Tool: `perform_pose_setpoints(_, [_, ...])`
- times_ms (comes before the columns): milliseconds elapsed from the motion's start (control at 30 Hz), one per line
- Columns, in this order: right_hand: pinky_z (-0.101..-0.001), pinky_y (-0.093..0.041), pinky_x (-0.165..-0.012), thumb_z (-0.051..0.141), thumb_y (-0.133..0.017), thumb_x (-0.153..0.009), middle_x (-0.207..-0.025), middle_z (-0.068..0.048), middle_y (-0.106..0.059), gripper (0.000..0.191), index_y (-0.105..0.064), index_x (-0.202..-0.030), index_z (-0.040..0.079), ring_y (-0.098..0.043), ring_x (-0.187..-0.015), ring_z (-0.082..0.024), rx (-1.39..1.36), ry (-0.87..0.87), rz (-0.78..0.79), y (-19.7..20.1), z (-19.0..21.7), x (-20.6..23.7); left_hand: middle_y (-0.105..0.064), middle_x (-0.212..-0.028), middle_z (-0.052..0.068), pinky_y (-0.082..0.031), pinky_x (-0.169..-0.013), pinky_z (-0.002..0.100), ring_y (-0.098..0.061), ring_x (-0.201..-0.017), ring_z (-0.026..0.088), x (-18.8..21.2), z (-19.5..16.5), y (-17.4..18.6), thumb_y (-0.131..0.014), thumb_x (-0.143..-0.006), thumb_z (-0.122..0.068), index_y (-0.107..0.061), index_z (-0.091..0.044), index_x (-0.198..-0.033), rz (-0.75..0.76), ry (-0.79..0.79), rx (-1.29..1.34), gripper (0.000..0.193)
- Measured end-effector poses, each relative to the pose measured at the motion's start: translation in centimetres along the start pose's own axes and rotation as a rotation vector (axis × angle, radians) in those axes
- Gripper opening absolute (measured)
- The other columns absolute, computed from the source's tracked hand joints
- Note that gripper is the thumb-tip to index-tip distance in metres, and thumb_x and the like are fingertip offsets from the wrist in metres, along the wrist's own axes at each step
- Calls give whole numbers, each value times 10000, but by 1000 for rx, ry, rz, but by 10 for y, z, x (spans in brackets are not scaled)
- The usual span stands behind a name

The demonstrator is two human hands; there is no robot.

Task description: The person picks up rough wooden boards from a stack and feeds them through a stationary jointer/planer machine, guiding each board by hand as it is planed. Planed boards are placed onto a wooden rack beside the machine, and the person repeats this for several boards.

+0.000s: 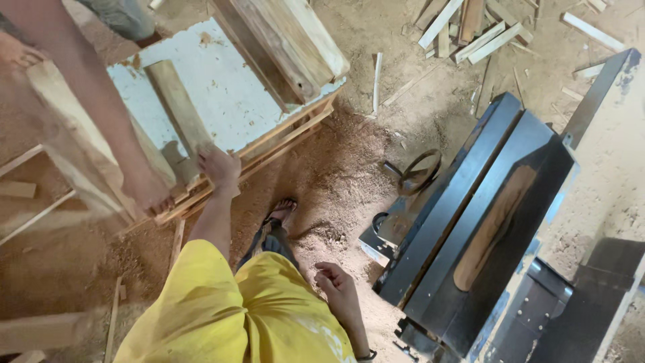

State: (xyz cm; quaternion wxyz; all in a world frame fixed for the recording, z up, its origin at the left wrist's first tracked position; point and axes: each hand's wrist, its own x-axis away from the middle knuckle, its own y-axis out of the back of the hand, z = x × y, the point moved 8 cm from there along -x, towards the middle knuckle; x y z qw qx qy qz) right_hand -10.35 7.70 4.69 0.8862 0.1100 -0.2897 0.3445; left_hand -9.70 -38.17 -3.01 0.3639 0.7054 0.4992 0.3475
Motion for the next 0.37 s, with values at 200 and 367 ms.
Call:
perform_pose_setpoints(200, [-238, -504, -714, 85, -645, -940, -848, -14, -687, 270, -695, -1194, 9, -610, -775, -76, 29, -54, -94, -2, 32, -42, -532, -1434, 266, -459, -1127, 516, -538, -1352, 445, -63, -149, -87, -794, -916, -494, -392, -2, -1488, 183, -201, 153, 855])
perform_pose_setpoints(367, [-249, -473, -677, 116, -674, -937, -812, -13, -653, 270, -703, -1185, 13, -549, -735, -82, 87, -94, -203, 0, 49, -54, -223, -1523, 390, -532, -966, 471, -538, -1204, 437, -79, -208, -142, -961, -718, -417, 21, 100, -1496, 319, 22, 459, 1355])
